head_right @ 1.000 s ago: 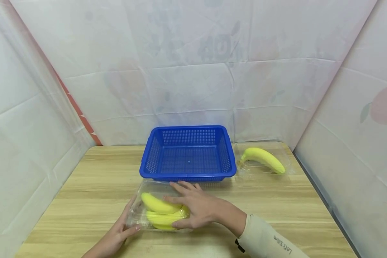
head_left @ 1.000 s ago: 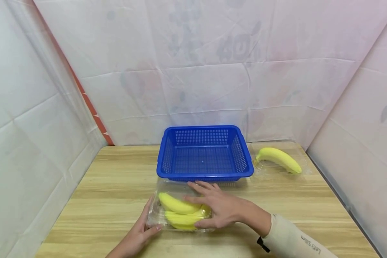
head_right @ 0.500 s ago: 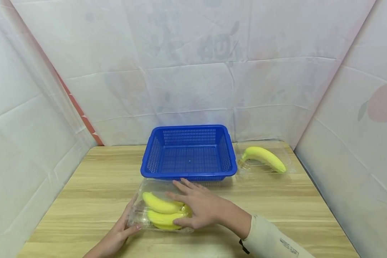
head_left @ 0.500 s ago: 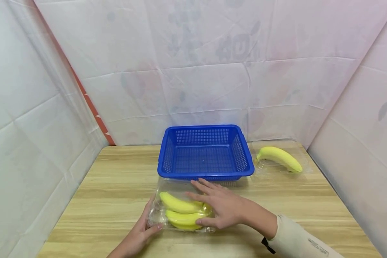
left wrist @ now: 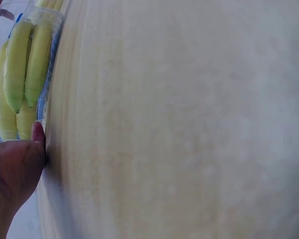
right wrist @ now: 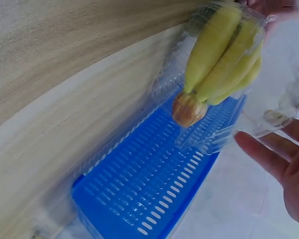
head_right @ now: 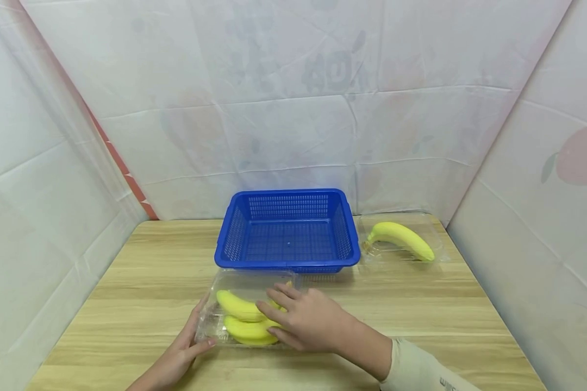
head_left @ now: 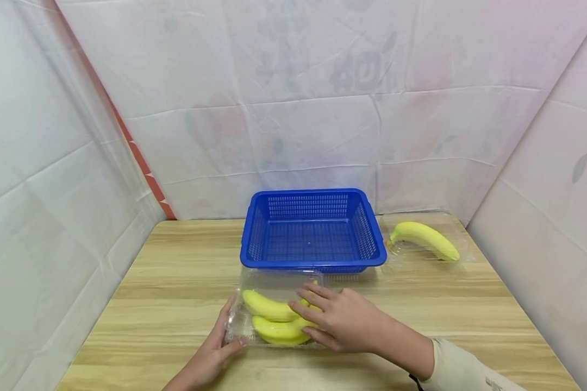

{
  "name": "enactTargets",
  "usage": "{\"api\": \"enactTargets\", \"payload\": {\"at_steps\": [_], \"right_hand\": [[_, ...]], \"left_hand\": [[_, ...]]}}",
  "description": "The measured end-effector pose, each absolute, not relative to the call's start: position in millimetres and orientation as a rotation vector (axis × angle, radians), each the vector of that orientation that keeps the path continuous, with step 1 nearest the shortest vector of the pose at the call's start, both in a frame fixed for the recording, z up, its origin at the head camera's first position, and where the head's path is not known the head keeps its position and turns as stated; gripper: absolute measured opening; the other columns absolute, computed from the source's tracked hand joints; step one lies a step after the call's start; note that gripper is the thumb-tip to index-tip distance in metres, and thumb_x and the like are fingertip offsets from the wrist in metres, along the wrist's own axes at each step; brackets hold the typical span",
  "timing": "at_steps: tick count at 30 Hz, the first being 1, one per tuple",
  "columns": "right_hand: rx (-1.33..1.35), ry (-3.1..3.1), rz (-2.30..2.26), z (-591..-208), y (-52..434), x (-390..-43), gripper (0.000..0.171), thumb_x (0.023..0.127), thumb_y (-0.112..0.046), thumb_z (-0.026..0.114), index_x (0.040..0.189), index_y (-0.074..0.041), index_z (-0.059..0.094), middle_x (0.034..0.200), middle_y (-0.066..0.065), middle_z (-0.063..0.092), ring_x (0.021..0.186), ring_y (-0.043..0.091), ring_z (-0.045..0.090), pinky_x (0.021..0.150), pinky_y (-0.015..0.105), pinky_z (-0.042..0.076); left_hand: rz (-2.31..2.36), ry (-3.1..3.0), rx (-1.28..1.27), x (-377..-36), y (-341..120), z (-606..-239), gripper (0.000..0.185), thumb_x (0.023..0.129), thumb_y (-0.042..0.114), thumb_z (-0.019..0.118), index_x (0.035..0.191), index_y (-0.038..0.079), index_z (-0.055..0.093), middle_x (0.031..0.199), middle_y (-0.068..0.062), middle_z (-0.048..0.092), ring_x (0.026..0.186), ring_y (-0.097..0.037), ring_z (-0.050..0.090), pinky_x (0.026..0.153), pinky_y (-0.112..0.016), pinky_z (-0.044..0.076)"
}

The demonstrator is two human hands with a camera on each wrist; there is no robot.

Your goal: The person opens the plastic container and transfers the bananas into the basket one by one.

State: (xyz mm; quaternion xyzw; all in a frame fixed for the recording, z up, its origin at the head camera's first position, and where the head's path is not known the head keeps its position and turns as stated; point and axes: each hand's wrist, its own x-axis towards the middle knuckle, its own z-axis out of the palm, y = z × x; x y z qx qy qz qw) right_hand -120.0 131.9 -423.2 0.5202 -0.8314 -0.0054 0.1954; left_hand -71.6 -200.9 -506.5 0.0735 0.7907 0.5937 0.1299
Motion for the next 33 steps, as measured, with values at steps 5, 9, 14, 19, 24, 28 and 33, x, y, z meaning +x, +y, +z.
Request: {"api": "enactTargets", "payload": {"at_steps": [5, 9, 14, 19, 24, 28, 33], "right_hand": [[1.425, -2.155, 0.010, -423.6, 128.9, -119.8, 0.040, 0.112, -0.041, 0.051, 0.142, -0.022, 0.068, 0.135, 0.003, 0.076, 0.121, 0.018, 0.076, 0.044, 0.017, 0.041], [1.412, -2.046, 0.012, -421.8, 128.0, -122.5, 0.045, 0.116, -0.030, 0.032, 0.139, -0.020, 0.069, 0.133, 0.004, 0.077, 0.117, 0.016, 0.077, 0.042, 0.015, 0.024], [1.404, -1.935, 0.064, -417.2, 127.0, -130.4, 0.045, 0.113, -0.013, 0.031, 0.134, -0.016, 0.071, 0.128, 0.006, 0.079, 0.112, 0.017, 0.078, 0.043, 0.013, 0.017], [1.369, -1.898, 0.224, -410.1, 124.0, -143.5, 0.037, 0.113, -0.016, 0.042, 0.129, -0.015, 0.076, 0.121, 0.005, 0.081, 0.102, 0.017, 0.080, 0.047, 0.016, 0.048], [1.364, -1.923, 0.447, -405.0, 124.8, -159.0, 0.034, 0.115, -0.026, 0.050, 0.126, -0.010, 0.078, 0.117, 0.006, 0.082, 0.099, 0.018, 0.081, 0.064, 0.023, 0.063], [1.347, -1.949, 0.569, -401.7, 123.8, -168.2, 0.037, 0.115, -0.029, 0.050, 0.122, -0.008, 0.080, 0.114, 0.006, 0.083, 0.097, 0.017, 0.081, 0.065, 0.021, 0.062], [1.337, -1.982, 0.717, -397.7, 119.0, -177.5, 0.032, 0.112, -0.028, 0.057, 0.114, -0.007, 0.082, 0.108, 0.005, 0.084, 0.096, 0.017, 0.082, 0.071, 0.021, 0.063]], "left_hand": [[1.736, 2.309, 0.229, -70.6, -201.3, -507.1, 0.098, 0.101, 0.020, 0.068, 0.174, 0.022, 0.002, 0.181, -0.019, 0.001, 0.165, -0.047, 0.009, 0.128, -0.047, 0.017], [1.755, 2.306, 0.216, -69.5, -201.4, -507.0, 0.098, 0.100, 0.017, 0.069, 0.174, 0.025, 0.005, 0.180, -0.022, 0.010, 0.160, -0.054, 0.023, 0.130, -0.051, 0.023], [1.718, 2.334, 0.179, -68.7, -203.8, -504.0, 0.101, 0.096, 0.016, 0.073, 0.174, 0.018, 0.007, 0.175, -0.029, 0.021, 0.154, -0.052, 0.037, 0.125, -0.074, 0.025], [1.672, 2.351, 0.213, -67.4, -211.2, -500.8, 0.102, 0.094, 0.017, 0.074, 0.172, 0.010, 0.009, 0.173, -0.033, 0.022, 0.154, -0.059, 0.032, 0.123, -0.080, 0.020], [1.698, 2.330, 0.301, -69.7, -216.4, -501.4, 0.101, 0.090, 0.014, 0.077, 0.170, 0.019, 0.015, 0.173, -0.035, 0.020, 0.150, -0.060, 0.036, 0.117, -0.082, 0.031], [1.706, 2.301, 0.323, -69.4, -220.0, -501.6, 0.098, 0.088, 0.013, 0.077, 0.167, 0.015, 0.018, 0.172, -0.038, 0.017, 0.148, -0.065, 0.033, 0.113, -0.083, 0.036], [1.706, 2.233, 0.355, -69.6, -224.4, -500.7, 0.092, 0.090, 0.012, 0.077, 0.162, 0.011, 0.018, 0.175, -0.034, 0.011, 0.152, -0.065, 0.028, 0.123, -0.062, 0.040]]}}
